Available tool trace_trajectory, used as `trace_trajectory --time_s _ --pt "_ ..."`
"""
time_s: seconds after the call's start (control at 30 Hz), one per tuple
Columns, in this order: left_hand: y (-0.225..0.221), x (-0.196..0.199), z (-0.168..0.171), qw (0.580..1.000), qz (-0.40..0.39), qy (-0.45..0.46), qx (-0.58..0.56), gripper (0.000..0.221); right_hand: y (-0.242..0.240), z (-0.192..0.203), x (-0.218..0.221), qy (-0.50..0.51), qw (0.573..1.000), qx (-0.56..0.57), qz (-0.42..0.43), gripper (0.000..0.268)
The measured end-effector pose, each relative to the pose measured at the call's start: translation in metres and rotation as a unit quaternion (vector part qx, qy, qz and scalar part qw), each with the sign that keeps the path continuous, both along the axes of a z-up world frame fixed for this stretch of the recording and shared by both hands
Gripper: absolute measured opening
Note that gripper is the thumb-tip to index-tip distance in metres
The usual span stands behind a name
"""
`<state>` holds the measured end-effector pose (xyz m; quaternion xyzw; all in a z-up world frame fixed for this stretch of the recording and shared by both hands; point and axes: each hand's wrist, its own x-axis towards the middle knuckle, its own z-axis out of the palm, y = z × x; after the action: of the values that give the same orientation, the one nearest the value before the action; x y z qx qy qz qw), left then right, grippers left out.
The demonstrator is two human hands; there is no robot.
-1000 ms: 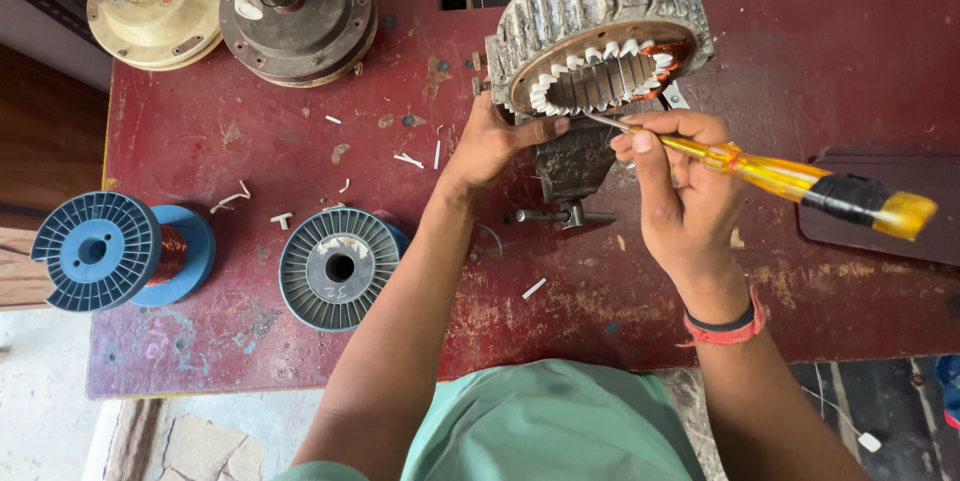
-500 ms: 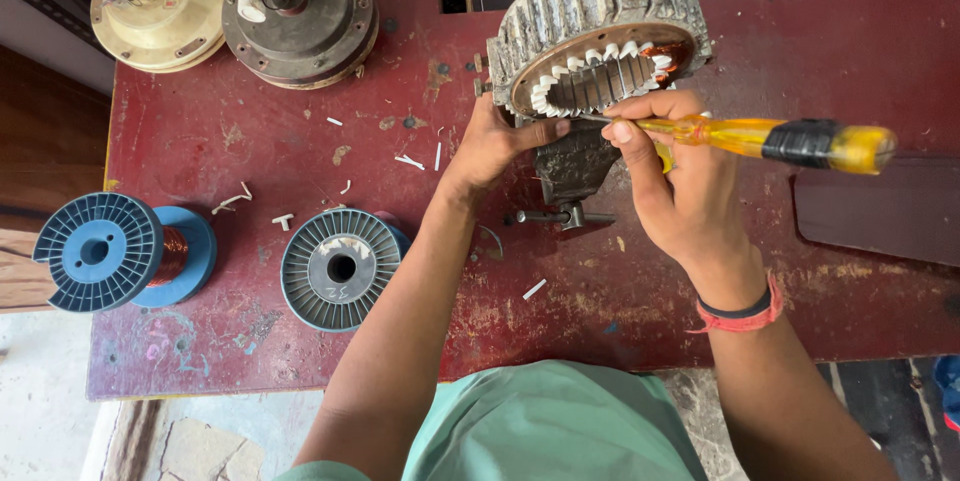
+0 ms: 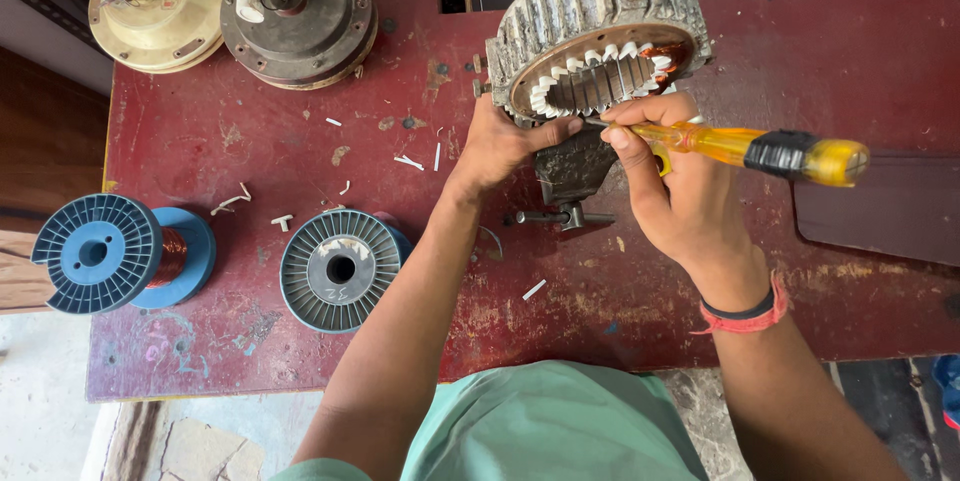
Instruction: The person winds copper wire into the slots of a motor stator held in a bench vise. They use a small plastic tool to push the wire into the slots and occasionally use yellow-handled scissors to trim the wire.
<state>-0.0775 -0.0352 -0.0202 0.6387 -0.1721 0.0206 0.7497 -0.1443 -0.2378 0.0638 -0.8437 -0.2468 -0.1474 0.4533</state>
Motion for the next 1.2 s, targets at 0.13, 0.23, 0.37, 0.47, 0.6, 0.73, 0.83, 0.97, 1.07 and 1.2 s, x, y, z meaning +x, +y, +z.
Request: trace_trajectory --time_s 0.13,0.23,0.37,0.47,0.6,0.73,0.83,0.97,1.07,1.2 --pt "-0.003 0.001 0.0 0.999 -0.004 -0.033 -0.014 0.047 -0.007 0.002 0.002 -0.057 0.997 -0.046 0.003 0.016" --pt "-0.003 0.001 0.0 0.999 -0.01 -0.023 -0.024 0.047 -0.014 0.006 0.006 -0.019 1.0 0.001 0.021 0.017" --pt "-0.005 0.0 0.0 0.999 0.002 0.003 -0.035 0.049 -0.017 0.009 0.007 0.051 0.99 0.116 0.058 0.021" --pt "-0.006 0.001 0.001 0.999 -0.007 -0.003 -0.054 0.048 -0.013 0.015 0.008 0.018 0.998 0.051 0.033 0.021" --pt "-0.004 0.001 0.001 1.0 -0.009 -0.007 -0.026 0.047 -0.011 0.028 0.008 -0.065 0.994 -0.092 0.002 0.019" --pt "-0.003 0.001 0.002 1.0 -0.003 -0.02 -0.006 0.046 -0.009 0.043 0.01 0.004 0.989 -0.15 -0.002 0.017" --pt "-0.003 0.001 0.002 1.0 0.004 -0.02 0.014 0.046 -0.007 0.052 0.017 0.008 0.981 -0.191 0.02 0.016" --pt "-0.003 0.001 0.004 0.999 0.014 -0.017 0.034 0.047 -0.008 0.056 0.014 -0.003 0.981 -0.19 0.023 0.016" --pt "-0.004 0.0 0.003 1.0 0.006 -0.005 -0.005 0.046 -0.006 0.053 0.007 -0.03 0.985 -0.167 0.013 0.018" --pt "-0.006 0.0 0.002 1.0 0.012 0.005 -0.009 0.048 0.001 0.043 -0.001 0.019 0.993 -0.117 -0.022 0.02"
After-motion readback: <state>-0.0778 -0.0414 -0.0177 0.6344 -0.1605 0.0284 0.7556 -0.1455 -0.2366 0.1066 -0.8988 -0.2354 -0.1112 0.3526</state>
